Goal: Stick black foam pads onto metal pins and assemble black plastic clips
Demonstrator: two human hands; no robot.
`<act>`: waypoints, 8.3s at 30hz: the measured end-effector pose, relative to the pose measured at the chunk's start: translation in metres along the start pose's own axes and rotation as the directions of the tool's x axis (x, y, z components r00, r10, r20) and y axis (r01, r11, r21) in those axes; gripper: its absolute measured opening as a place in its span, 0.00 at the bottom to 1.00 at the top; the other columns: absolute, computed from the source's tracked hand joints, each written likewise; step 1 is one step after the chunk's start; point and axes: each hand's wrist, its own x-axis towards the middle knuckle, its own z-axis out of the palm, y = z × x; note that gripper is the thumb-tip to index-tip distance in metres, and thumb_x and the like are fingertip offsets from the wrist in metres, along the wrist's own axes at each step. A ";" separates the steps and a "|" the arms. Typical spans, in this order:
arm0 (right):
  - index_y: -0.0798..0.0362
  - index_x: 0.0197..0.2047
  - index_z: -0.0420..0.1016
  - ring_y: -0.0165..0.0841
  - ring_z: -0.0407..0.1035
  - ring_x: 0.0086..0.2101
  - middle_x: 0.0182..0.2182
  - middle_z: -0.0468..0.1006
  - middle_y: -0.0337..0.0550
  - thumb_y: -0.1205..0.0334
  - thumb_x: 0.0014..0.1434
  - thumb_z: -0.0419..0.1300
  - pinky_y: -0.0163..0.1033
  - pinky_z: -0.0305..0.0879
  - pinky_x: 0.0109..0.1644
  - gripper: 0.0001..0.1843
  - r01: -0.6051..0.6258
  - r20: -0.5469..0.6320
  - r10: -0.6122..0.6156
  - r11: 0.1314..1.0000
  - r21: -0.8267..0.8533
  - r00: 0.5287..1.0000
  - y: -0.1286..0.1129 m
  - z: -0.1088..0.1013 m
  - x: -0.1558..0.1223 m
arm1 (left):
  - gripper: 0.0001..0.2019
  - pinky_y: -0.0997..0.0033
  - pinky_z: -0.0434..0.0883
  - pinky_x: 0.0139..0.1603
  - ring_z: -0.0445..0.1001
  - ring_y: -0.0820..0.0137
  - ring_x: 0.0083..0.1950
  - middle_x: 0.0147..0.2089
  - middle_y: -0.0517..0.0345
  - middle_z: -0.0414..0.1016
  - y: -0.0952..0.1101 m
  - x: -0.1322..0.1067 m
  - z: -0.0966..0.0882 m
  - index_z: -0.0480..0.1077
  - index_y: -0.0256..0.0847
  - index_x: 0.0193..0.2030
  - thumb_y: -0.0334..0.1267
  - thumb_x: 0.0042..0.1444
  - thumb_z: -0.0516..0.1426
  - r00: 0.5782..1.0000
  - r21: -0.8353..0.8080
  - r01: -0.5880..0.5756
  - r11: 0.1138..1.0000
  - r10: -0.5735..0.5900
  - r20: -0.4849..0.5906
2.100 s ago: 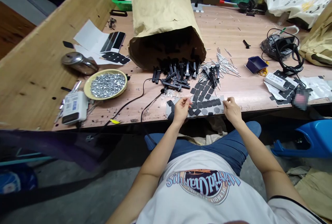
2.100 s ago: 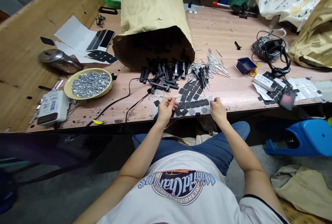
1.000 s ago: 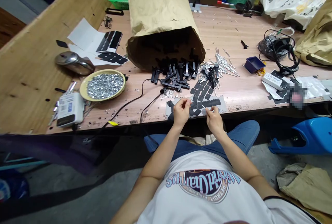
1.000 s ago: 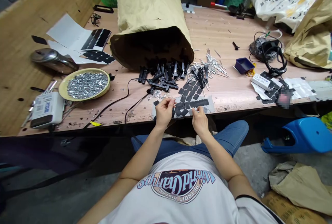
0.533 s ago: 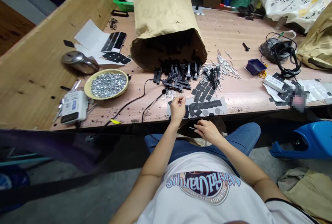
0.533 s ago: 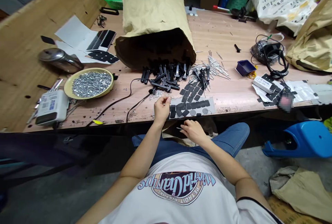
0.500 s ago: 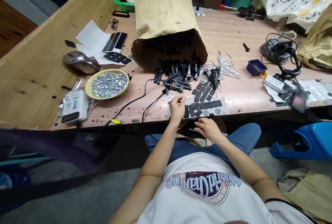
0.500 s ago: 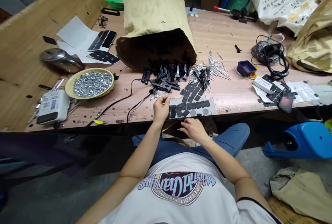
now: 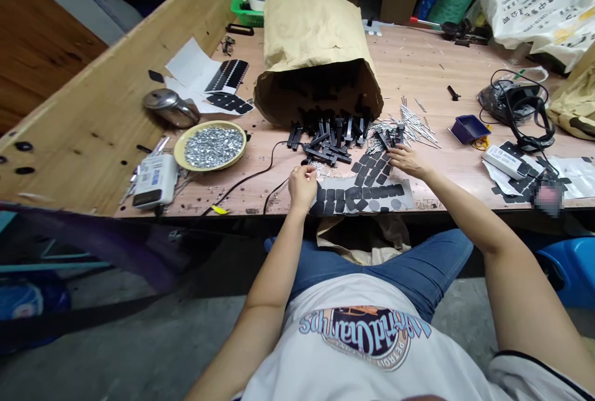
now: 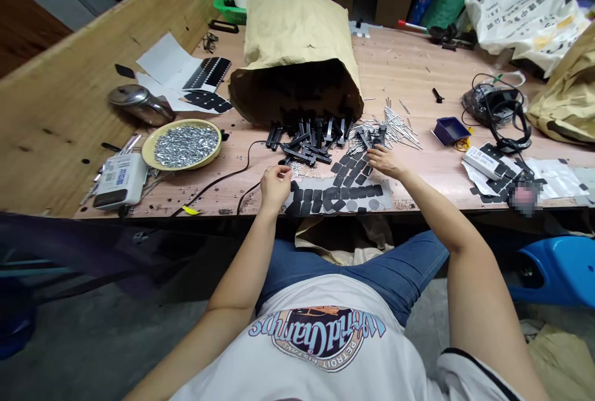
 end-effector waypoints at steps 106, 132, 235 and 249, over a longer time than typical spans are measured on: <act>0.53 0.26 0.66 0.24 0.62 0.19 0.22 0.72 0.36 0.52 0.63 0.50 0.32 0.61 0.29 0.18 -0.276 0.025 0.439 0.519 0.809 0.898 -0.175 -0.006 -0.043 | 0.16 0.74 0.69 0.38 0.71 0.75 0.33 0.31 0.60 0.71 0.039 -0.062 0.016 0.67 0.40 0.48 0.39 0.52 0.60 0.735 -0.604 0.022 0.796 0.398 0.550; 0.50 0.49 0.75 0.33 0.69 0.31 0.39 0.67 0.47 0.61 0.60 0.50 0.39 0.69 0.39 0.17 -0.540 -0.141 0.728 0.610 0.580 0.671 -0.173 0.065 -0.073 | 0.18 0.76 0.69 0.35 0.71 0.74 0.35 0.35 0.55 0.72 0.015 -0.047 0.032 0.70 0.38 0.44 0.46 0.51 0.59 0.949 -0.504 0.094 0.858 0.076 0.307; 0.52 0.30 0.68 0.30 0.67 0.28 0.28 0.74 0.41 0.55 0.64 0.49 0.33 0.60 0.34 0.15 -0.262 -0.168 0.455 0.735 0.626 0.875 -0.170 0.003 -0.023 | 0.15 0.76 0.65 0.28 0.66 0.78 0.25 0.26 0.61 0.71 0.040 -0.064 0.026 0.73 0.37 0.27 0.49 0.45 0.63 0.926 -0.647 0.152 0.747 0.122 0.358; 0.48 0.55 0.69 0.28 0.68 0.28 0.36 0.72 0.43 0.55 0.65 0.45 0.35 0.68 0.35 0.20 -0.187 -0.128 0.367 0.707 0.682 0.921 -0.171 0.023 -0.086 | 0.09 0.77 0.64 0.28 0.65 0.77 0.25 0.22 0.62 0.69 0.038 -0.083 0.033 0.72 0.37 0.25 0.40 0.44 0.64 0.822 -0.541 0.368 0.756 0.007 0.570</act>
